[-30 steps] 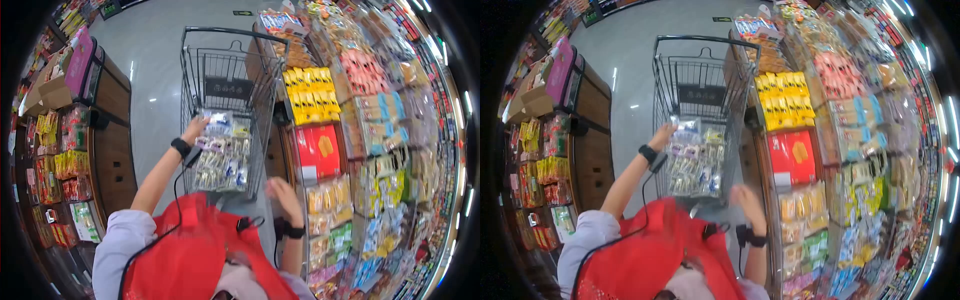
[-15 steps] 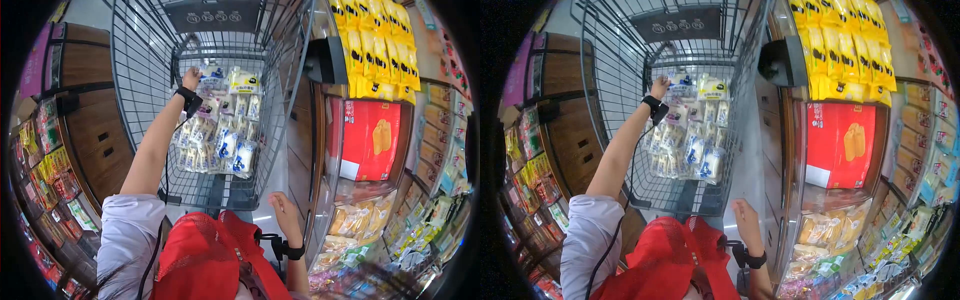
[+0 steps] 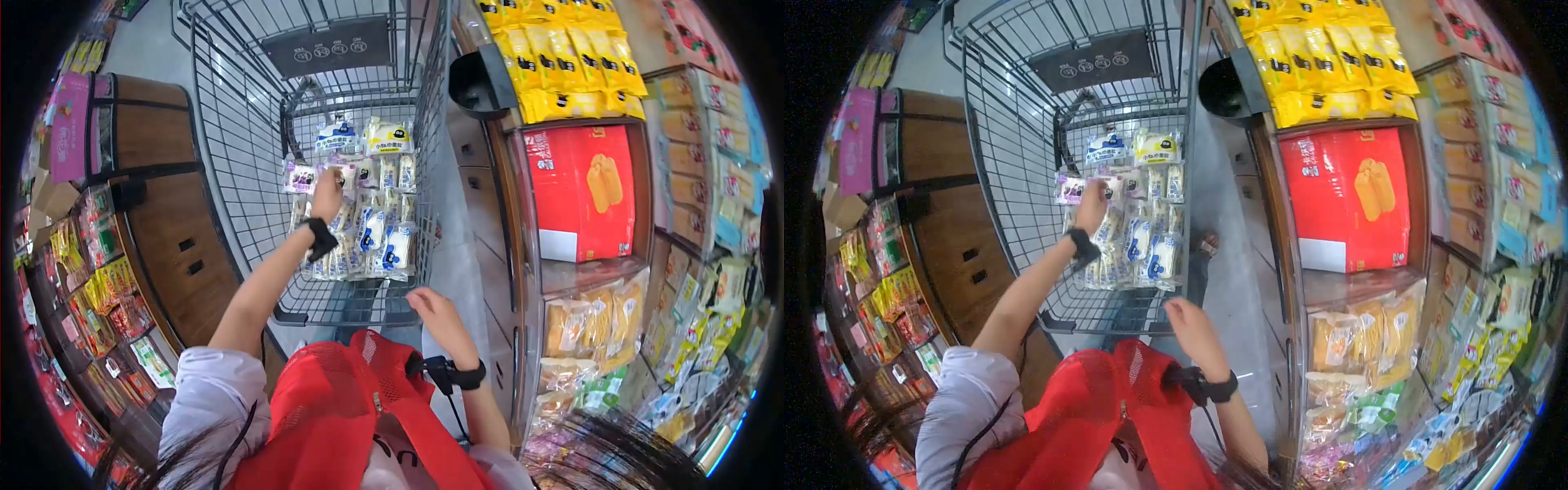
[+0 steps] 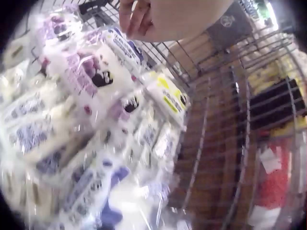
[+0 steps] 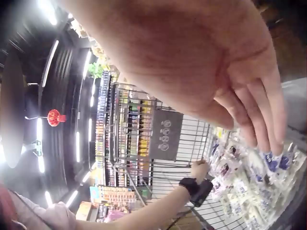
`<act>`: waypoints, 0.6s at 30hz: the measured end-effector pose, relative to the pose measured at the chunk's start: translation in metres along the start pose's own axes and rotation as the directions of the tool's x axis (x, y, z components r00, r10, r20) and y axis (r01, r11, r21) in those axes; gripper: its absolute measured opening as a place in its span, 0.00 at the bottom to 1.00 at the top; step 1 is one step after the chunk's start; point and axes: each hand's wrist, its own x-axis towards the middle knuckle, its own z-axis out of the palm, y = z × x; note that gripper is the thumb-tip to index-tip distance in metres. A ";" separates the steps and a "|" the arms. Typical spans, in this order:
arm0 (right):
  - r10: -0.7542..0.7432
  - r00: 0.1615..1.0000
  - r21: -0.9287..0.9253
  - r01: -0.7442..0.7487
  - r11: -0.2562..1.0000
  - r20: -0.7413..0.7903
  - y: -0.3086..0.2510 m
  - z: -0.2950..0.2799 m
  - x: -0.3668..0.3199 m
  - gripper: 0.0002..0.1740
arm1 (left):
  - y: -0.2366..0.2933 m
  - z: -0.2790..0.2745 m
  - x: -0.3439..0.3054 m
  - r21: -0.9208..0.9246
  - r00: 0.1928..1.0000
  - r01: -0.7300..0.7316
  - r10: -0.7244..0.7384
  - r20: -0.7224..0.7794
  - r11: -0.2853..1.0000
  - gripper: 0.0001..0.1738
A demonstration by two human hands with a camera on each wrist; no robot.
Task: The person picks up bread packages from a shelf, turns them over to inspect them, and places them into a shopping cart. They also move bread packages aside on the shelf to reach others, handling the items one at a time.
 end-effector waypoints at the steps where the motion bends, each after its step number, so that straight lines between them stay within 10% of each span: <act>1: -0.039 0.999 -0.082 0.038 0.996 -0.004 -0.007 0.005 0.006 0.14 | 0.005 0.002 -0.022 -0.029 0.995 0.041 -0.038 0.092 0.999 0.13; 3: -0.131 0.991 -0.052 0.129 0.990 -0.033 0.008 0.025 0.033 0.18 | 0.014 0.006 -0.058 -0.085 0.915 0.237 -0.193 0.355 0.968 0.08; 8: 0.035 0.999 -0.302 -0.025 0.953 0.028 0.014 0.044 0.092 0.30 | -0.006 0.044 -0.109 -0.069 0.871 0.354 -0.301 0.389 0.933 0.18; 13: -0.040 0.989 -0.313 -0.006 0.950 -0.142 0.054 0.060 0.112 0.33 | -0.024 0.054 -0.108 -0.057 0.958 0.187 -0.169 0.231 0.981 0.24; 18: -0.189 0.974 -0.269 0.149 0.952 -0.129 0.100 0.077 0.142 0.31 | -0.029 0.056 -0.100 -0.171 0.884 0.315 -0.223 0.411 0.933 0.35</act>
